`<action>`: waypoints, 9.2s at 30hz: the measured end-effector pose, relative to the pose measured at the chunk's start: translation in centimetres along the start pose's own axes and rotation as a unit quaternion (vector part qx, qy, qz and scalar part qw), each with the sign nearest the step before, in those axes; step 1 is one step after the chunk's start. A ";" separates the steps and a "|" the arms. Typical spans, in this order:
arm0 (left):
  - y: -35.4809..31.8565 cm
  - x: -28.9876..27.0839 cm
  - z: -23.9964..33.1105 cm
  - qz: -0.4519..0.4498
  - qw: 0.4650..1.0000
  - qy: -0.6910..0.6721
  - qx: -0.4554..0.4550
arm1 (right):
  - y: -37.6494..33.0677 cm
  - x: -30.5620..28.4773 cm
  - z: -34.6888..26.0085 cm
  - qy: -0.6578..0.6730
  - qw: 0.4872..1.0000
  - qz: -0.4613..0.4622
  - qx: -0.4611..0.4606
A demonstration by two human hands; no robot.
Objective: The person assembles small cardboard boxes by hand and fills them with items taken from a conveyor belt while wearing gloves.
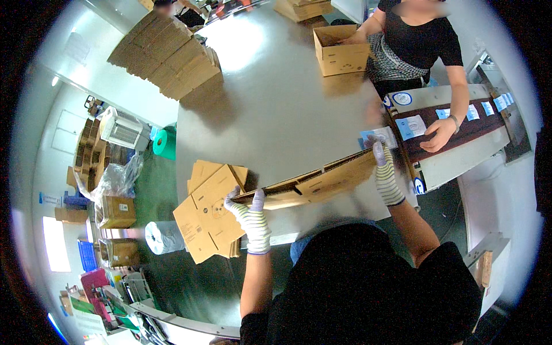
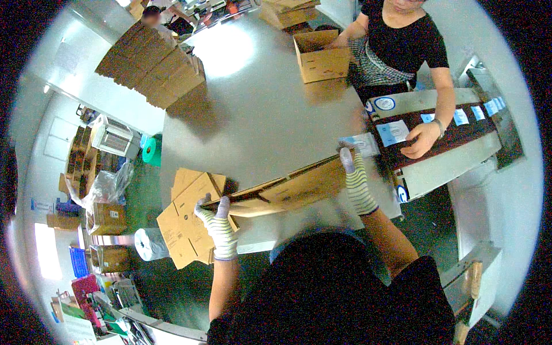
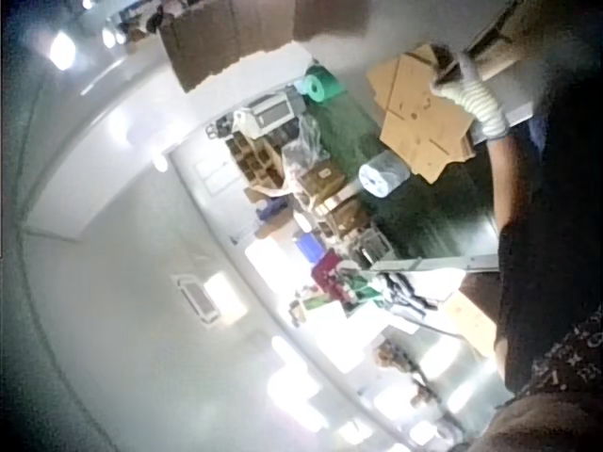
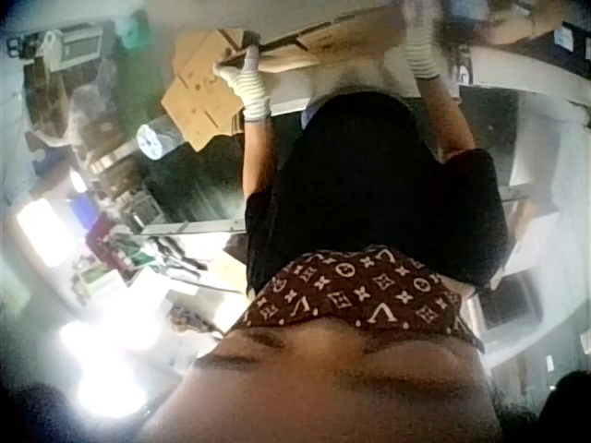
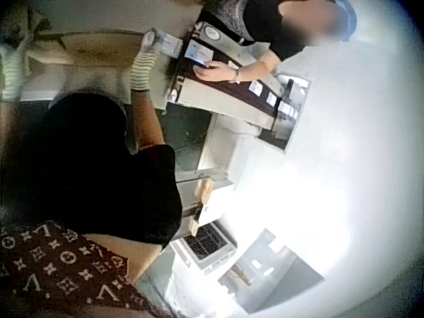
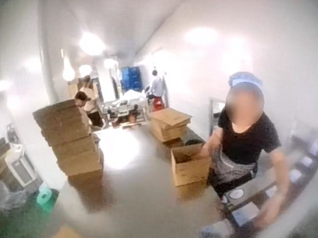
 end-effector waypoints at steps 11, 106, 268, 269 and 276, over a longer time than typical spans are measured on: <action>-3.1 3.7 -2.9 -0.084 0.992 -0.071 -0.061 | -5.9 12.1 -6.3 -0.417 0.806 -0.361 -0.214; -6.4 9.2 -6.6 -0.493 0.702 0.470 0.206 | 18.3 -5.4 7.4 -0.768 0.534 -0.350 -0.046; -11.7 9.6 -7.7 -0.428 0.712 0.485 0.274 | 3.8 -0.1 5.6 -0.694 0.605 -0.390 0.002; -11.7 9.4 -8.1 -0.426 0.712 0.487 0.271 | 5.3 0.2 5.2 -0.728 0.569 -0.378 0.052; -11.4 9.5 -9.3 -0.446 0.678 0.523 0.260 | 14.0 -6.6 3.0 -0.794 0.539 -0.276 0.049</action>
Point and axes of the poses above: each hand's wrist, its own y-axis towards the middle knuckle, its own x-axis out of the palm, z = x × y, the point moved 9 cm from there along y, towards the middle knuckle, and after that the axes turned 2 degrees about y, right-handed, at the moved point
